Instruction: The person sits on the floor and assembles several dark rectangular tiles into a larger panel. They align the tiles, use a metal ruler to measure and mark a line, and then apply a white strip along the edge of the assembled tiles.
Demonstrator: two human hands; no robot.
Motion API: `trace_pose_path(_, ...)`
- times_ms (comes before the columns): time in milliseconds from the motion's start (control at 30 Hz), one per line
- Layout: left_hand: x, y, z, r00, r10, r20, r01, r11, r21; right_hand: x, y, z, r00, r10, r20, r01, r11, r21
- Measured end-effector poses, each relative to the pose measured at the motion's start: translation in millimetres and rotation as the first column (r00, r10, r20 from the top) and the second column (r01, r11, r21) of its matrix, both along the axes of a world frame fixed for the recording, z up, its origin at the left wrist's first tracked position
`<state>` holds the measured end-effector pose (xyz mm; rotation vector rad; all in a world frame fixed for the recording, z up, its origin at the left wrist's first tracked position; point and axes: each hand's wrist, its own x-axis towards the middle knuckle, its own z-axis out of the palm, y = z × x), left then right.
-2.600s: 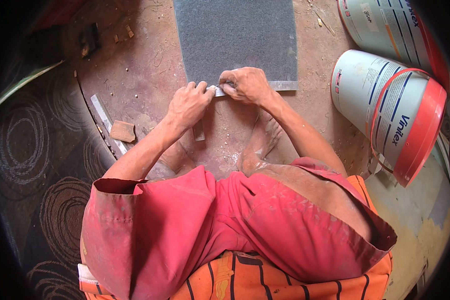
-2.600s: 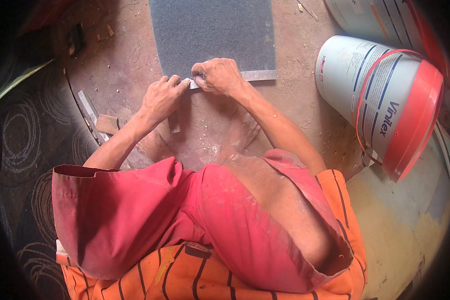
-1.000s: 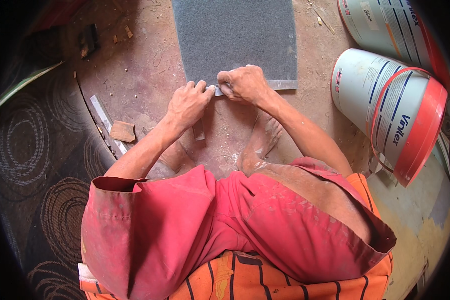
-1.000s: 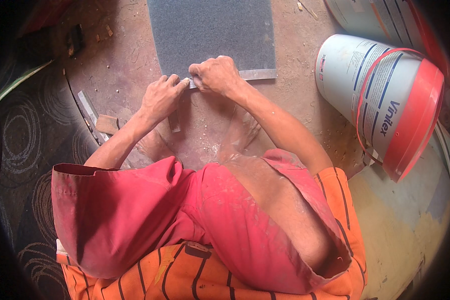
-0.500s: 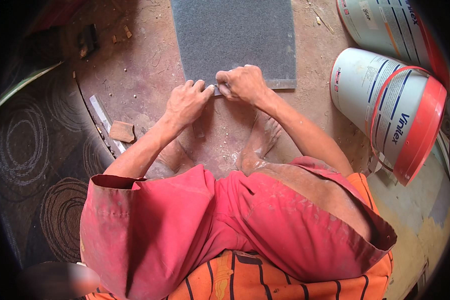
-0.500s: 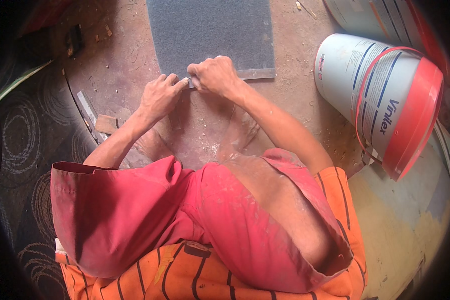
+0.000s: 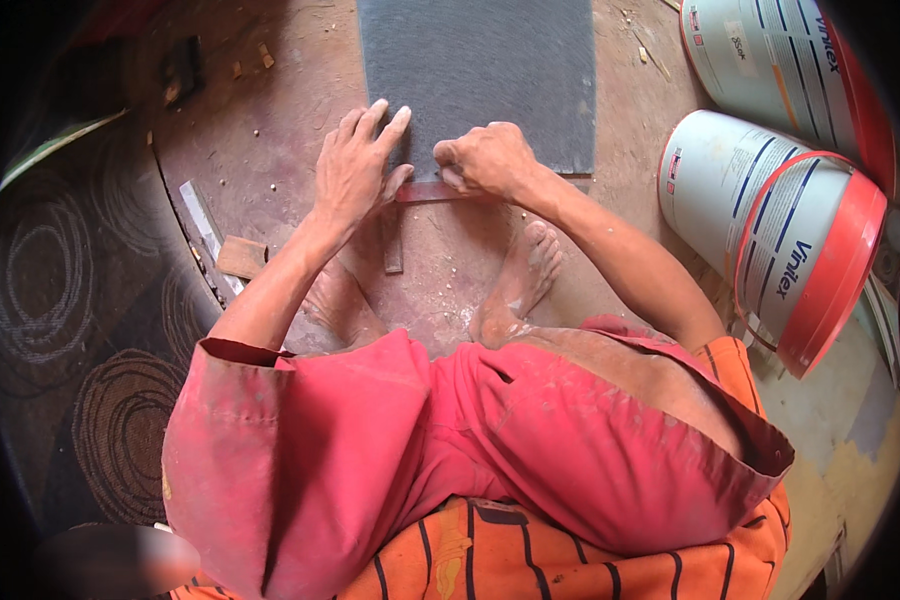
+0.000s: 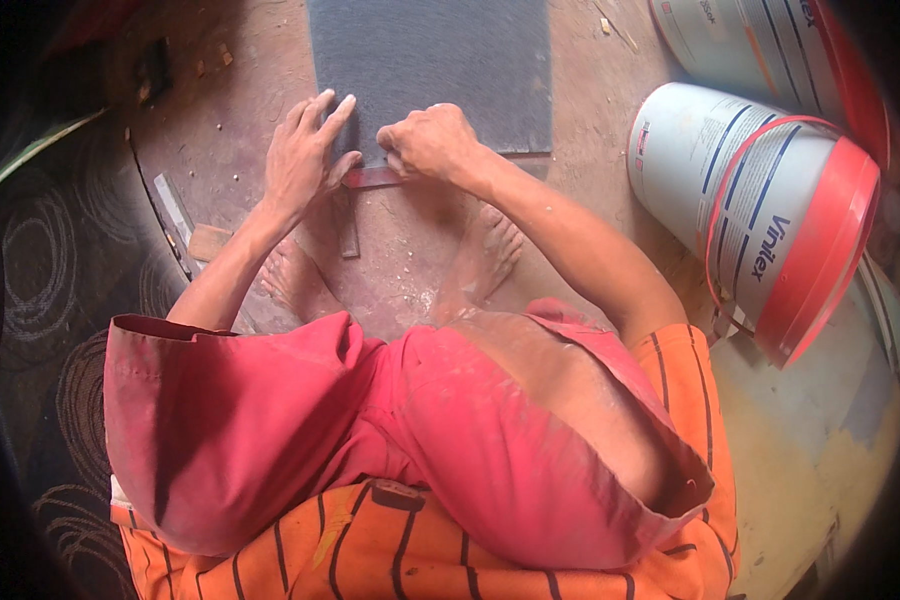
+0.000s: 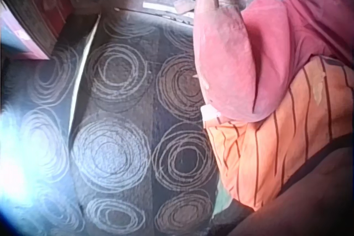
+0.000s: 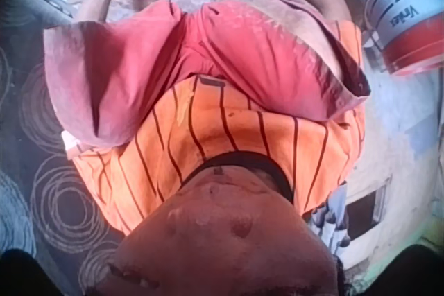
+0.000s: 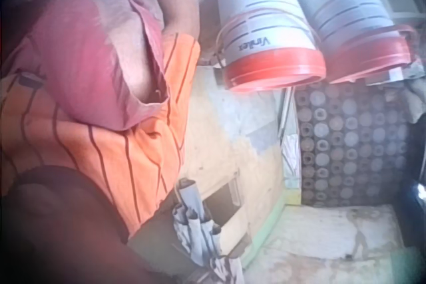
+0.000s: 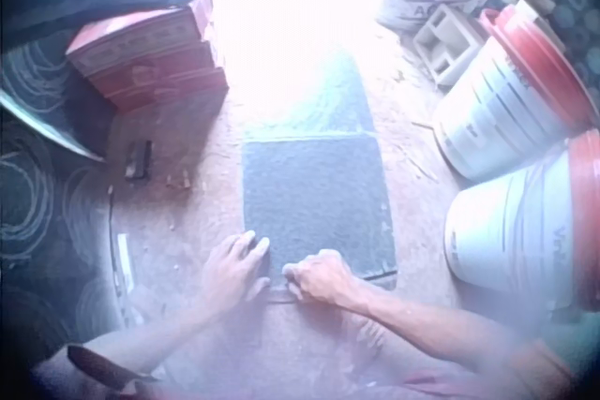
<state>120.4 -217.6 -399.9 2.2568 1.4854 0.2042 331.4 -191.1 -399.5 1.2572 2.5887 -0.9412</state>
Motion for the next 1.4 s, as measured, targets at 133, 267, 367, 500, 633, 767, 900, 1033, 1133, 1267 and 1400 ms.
trace_pose_path(133, 4.6, 9.5, -4.9, 0.998, 0.006, -0.058, -0.006, 1.000, 0.007, -1.5, 6.0, 1.7, 0.999, 0.047, 0.008, -0.047, 0.999, -0.020)
trace_pose_path(267, 8.0, 12.8, -1.3, 0.995, 0.007, -0.104, -0.015, 0.997, -0.073, -2.4, 13.5, 0.2, 0.995, 0.104, 0.005, -0.104, 0.994, -0.027)
trace_pose_path(367, 8.5, 11.2, -6.2, 0.992, 0.012, -0.125, -0.021, 0.997, -0.078, -2.7, 23.6, -6.2, 0.986, 0.165, -0.018, -0.166, 0.984, -0.063)
trace_pose_path(500, 10.0, 10.3, -7.1, 0.989, 0.008, -0.150, -0.022, 0.996, -0.089, -4.8, 39.9, -1.9, 0.965, 0.250, 0.084, -0.246, 0.968, -0.055)
trace_pose_path(633, 12.2, 12.2, -0.3, 0.988, 0.005, -0.157, -0.019, 0.996, -0.087, 23.7, 77.1, -13.2, 0.992, 0.092, 0.087, -0.115, 0.942, 0.314)
trace_pose_path(767, 8.6, 11.0, -4.2, 0.989, 0.010, -0.150, -0.020, 0.998, -0.067, 24.5, 48.2, 3.0, 0.995, -0.075, 0.071, 0.060, 0.978, 0.198)
trace_pose_path(900, 8.8, 9.5, -8.5, 0.989, 0.023, -0.145, -0.030, 0.999, -0.045, 16.0, -21.3, -0.8, 0.969, -0.232, -0.084, 0.238, 0.968, 0.074)
trace_pose_path(1033, 10.4, 11.0, -7.0, 0.991, 0.011, -0.134, -0.019, 0.998, -0.060, 7.5, -45.4, -9.9, 0.946, -0.279, -0.167, 0.290, 0.956, 0.043)
trace_pose_path(1133, 9.2, 9.5, -9.2, 0.991, 0.012, -0.135, -0.019, 0.999, -0.050, 5.9, -40.3, -9.7, 0.955, -0.254, -0.152, 0.259, 0.966, 0.012)
trace_pose_path(1267, 8.6, 9.4, -10.2, 0.991, 0.014, -0.130, -0.019, 0.999, -0.035, 9.2, -29.2, -10.8, 0.970, -0.205, -0.134, 0.201, 0.979, -0.044)
trace_pose_path(1400, 9.8, 10.8, -6.7, 0.993, 0.014, -0.115, -0.022, 0.997, -0.071, 8.9, -20.7, -8.0, 0.982, -0.175, -0.075, 0.167, 0.980, -0.105)
